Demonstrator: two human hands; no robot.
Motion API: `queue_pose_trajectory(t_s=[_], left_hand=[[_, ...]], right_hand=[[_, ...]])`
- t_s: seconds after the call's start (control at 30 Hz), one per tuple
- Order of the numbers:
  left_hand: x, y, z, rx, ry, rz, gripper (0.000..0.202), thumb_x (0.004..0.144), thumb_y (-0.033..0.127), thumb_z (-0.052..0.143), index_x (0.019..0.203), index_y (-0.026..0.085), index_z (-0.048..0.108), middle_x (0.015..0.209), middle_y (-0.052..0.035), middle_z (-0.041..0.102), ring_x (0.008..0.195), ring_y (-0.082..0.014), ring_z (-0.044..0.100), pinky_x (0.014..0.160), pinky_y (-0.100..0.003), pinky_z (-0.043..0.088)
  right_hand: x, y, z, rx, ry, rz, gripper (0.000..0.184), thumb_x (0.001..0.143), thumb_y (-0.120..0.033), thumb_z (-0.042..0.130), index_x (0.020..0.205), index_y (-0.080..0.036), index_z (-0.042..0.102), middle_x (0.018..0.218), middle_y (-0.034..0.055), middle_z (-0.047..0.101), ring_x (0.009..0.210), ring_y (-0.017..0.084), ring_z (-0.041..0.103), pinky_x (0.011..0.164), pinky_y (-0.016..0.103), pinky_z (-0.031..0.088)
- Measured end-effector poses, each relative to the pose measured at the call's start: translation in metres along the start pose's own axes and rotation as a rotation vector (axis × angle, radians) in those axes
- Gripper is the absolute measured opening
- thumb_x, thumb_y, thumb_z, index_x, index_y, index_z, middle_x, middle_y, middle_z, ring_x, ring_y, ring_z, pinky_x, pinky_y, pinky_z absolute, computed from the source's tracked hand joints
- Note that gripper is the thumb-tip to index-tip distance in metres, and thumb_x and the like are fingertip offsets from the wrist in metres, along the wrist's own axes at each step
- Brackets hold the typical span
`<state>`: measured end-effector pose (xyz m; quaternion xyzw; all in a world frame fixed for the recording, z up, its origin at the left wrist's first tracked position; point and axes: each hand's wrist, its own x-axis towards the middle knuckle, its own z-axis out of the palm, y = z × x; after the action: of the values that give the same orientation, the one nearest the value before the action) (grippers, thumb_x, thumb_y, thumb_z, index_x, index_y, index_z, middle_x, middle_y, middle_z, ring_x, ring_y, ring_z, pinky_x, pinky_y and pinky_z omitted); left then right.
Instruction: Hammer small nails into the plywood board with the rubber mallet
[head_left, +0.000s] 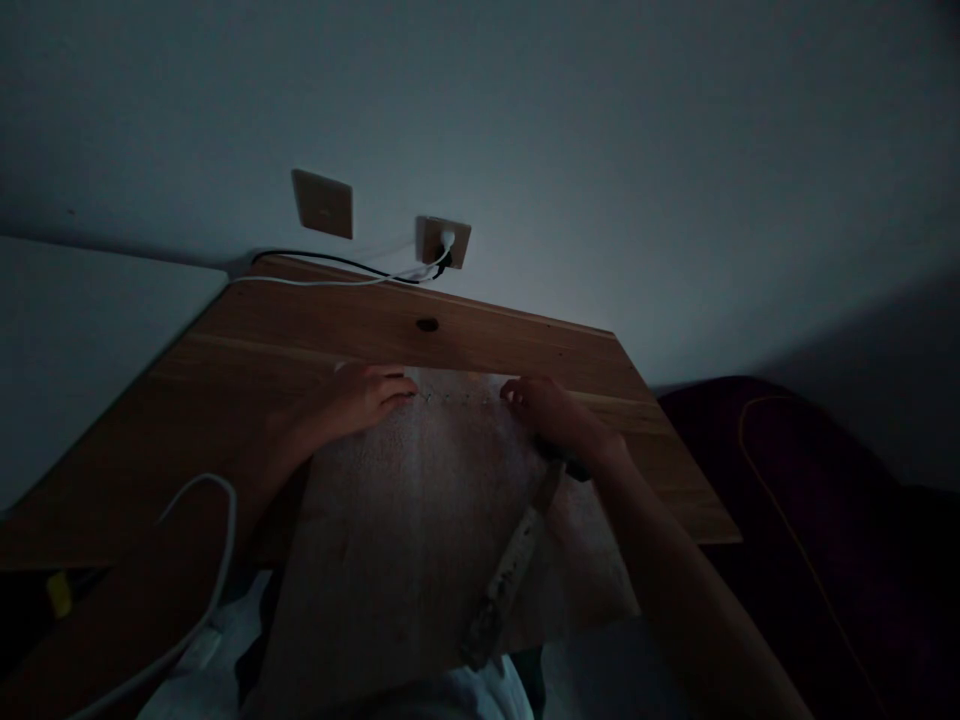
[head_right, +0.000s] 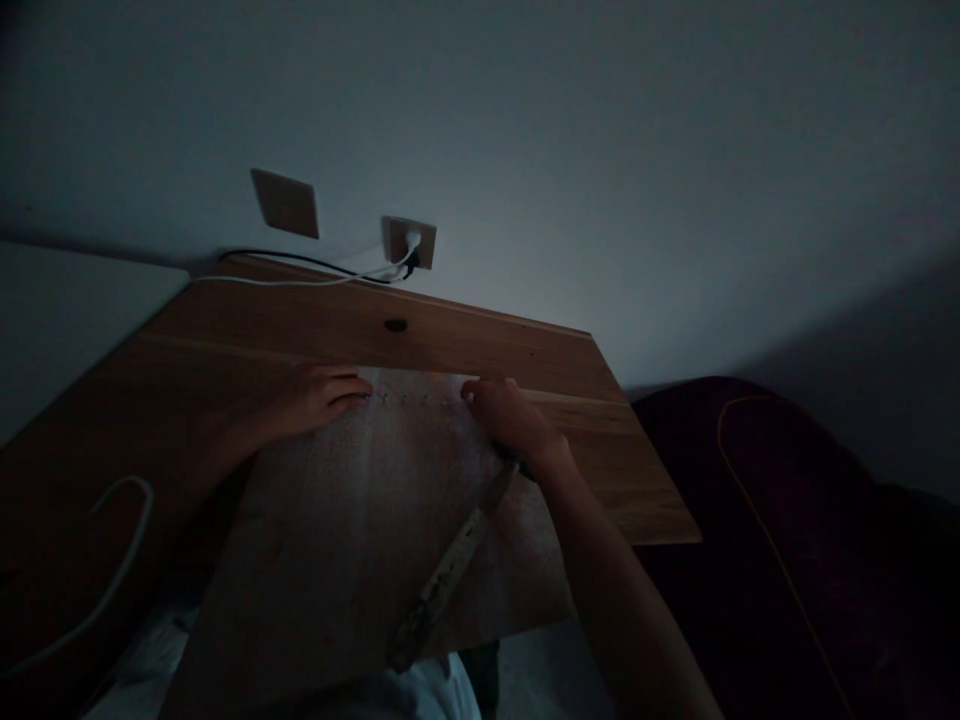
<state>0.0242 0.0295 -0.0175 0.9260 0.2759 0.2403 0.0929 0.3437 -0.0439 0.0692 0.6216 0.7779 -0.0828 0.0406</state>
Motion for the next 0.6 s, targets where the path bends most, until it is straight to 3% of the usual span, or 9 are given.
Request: queue_pose_trajectory(t_s=[0.17,0.6], left_hand=[[0.001,0.007,-0.004,0.017,-0.025,-0.018,0.025,0.108,0.027,0.053,0.109,0.024,0.078,0.106,-0.0047,0.077,0.093,-0.0199,0.073,0.084,-0.032,0.056],[0.002,0.008,0.000,-0.005,0.044,-0.034,0.023,0.106,0.028,0.053,0.105,0.024,0.076,0.102,-0.0062,0.076,0.090,-0.0219,0.072,0.083,-0.034,0.056]], right_hand=[[0.002,-0.007,0.001,-0.051,-0.018,-0.019,0.032,0.102,-0.006,0.052,0.104,-0.017,0.082,0.108,0.0115,0.082,0.100,0.023,0.077,0.090,0.029,0.052],[0.005,-0.011,0.012,-0.243,-0.022,-0.027,0.028,0.106,-0.006,0.048,0.106,-0.011,0.075,0.112,0.0188,0.078,0.102,0.030,0.077,0.087,0.035,0.053]])
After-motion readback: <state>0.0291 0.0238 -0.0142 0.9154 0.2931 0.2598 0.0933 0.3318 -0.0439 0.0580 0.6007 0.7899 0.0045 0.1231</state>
